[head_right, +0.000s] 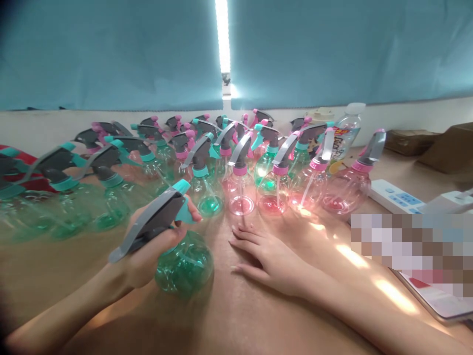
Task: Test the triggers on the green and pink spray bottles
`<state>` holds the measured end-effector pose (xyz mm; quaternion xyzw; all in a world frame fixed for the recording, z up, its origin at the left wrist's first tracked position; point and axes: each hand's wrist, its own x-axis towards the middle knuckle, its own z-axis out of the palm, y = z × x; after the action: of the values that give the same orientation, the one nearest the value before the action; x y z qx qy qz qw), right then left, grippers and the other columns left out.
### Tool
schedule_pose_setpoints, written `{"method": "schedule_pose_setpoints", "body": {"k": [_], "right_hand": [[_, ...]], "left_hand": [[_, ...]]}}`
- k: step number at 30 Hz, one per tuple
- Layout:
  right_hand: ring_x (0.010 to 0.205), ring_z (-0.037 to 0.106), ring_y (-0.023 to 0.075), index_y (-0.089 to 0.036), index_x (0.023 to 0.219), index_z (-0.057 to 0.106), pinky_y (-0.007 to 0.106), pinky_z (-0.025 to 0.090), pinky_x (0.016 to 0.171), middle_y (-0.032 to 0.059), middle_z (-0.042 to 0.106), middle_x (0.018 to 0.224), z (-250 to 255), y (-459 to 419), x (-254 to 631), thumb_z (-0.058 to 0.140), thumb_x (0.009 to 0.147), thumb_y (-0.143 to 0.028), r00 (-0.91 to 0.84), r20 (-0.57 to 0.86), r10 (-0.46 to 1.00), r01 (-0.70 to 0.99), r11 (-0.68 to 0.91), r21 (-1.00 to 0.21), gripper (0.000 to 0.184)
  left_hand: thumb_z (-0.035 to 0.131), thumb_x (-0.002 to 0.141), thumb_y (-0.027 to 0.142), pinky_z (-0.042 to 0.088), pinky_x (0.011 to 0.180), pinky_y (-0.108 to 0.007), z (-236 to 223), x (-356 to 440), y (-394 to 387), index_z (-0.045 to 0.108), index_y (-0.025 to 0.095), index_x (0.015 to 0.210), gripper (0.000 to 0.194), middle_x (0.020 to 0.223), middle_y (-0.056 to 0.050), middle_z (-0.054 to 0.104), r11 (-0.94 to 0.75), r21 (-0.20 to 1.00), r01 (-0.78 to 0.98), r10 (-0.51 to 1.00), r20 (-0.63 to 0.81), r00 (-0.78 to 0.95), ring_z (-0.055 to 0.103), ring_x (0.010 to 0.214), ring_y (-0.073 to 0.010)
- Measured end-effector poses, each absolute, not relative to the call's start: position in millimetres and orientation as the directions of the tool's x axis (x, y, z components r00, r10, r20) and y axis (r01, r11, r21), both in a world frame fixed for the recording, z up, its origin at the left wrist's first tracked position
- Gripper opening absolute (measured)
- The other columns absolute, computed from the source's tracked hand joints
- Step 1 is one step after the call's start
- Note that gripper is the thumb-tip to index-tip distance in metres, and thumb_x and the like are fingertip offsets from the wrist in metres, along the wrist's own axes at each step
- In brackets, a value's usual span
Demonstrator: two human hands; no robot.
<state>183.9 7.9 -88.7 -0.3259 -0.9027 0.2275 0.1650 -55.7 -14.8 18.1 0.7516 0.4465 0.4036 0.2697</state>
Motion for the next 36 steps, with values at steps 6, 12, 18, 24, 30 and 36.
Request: {"method": "schedule_pose_setpoints", "body": {"k": [6, 12, 18, 24, 30, 36], "right_hand": [[0.141, 0.037, 0.0287, -0.022, 0.143, 0.049, 0.051, 0.033, 0.115, 0.0107, 0.042, 0.152, -89, 7, 185, 0.053, 0.095, -0.052, -0.729, 0.173, 0.662, 0.502, 0.689, -0.523, 0.057], [0.141, 0.037, 0.0293, -0.023, 0.144, 0.049, 0.051, 0.034, 0.114, 0.0104, 0.043, 0.152, -90, 7, 185, 0.053, 0.095, -0.051, -0.727, 0.177, 0.663, 0.496, 0.686, -0.532, 0.056], [0.141, 0.038, 0.0293, -0.021, 0.142, 0.05, 0.051, 0.034, 0.115, 0.0113, 0.044, 0.151, -89, 7, 184, 0.053, 0.095, -0.053, -0.724, 0.153, 0.672, 0.514, 0.675, -0.53, 0.058], [0.141, 0.038, 0.0294, -0.021, 0.142, 0.05, 0.051, 0.034, 0.114, 0.0108, 0.044, 0.151, -89, 7, 184, 0.053, 0.095, -0.052, -0.725, 0.158, 0.67, 0.512, 0.679, -0.526, 0.057], [0.14, 0.039, 0.0294, -0.022, 0.142, 0.05, 0.051, 0.034, 0.114, 0.0109, 0.045, 0.15, -89, 7, 184, 0.053, 0.094, -0.053, -0.723, 0.162, 0.671, 0.511, 0.679, -0.527, 0.057], [0.14, 0.039, 0.0296, -0.024, 0.143, 0.05, 0.051, 0.035, 0.114, 0.0105, 0.045, 0.15, -90, 7, 185, 0.054, 0.094, -0.051, -0.723, 0.176, 0.668, 0.498, 0.68, -0.539, 0.056]], "left_hand": [[0.048, 0.08, 0.022, 0.031, 0.05, -0.028, 23, -55, -18, 0.054, 0.023, 0.088, 0.01, 0.067, 0.004, 0.043, -0.439, 0.77, 0.463, 0.896, 0.338, 0.288, 0.037, 0.053, -0.0118], [0.05, 0.086, 0.022, 0.049, 0.067, -0.032, 12, -55, -17, 0.058, 0.023, 0.094, 0.011, 0.082, 0.0, 0.058, -0.484, 0.704, 0.519, 0.874, 0.419, 0.246, 0.054, 0.069, -0.0161], [0.053, 0.088, 0.027, 0.054, 0.071, -0.033, -2, -60, -19, 0.058, 0.022, 0.085, 0.008, 0.081, 0.0, 0.061, -0.367, 0.716, 0.594, 0.917, 0.385, 0.103, 0.058, 0.072, -0.0168], [0.053, 0.089, 0.025, 0.051, 0.065, -0.032, -2, -60, -19, 0.062, 0.023, 0.092, 0.01, 0.078, 0.0, 0.062, -0.396, 0.728, 0.56, 0.912, 0.384, 0.146, 0.057, 0.068, -0.0167], [0.049, 0.088, 0.019, 0.05, 0.066, -0.03, 5, -57, -18, 0.062, 0.023, 0.097, 0.016, 0.082, 0.001, 0.064, -0.403, 0.738, 0.542, 0.914, 0.355, 0.196, 0.056, 0.066, -0.0149], [0.049, 0.087, 0.018, 0.048, 0.064, -0.028, 7, -54, -17, 0.061, 0.024, 0.11, 0.026, 0.083, 0.002, 0.064, -0.422, 0.752, 0.506, 0.906, 0.368, 0.21, 0.055, 0.066, -0.0139]]}}
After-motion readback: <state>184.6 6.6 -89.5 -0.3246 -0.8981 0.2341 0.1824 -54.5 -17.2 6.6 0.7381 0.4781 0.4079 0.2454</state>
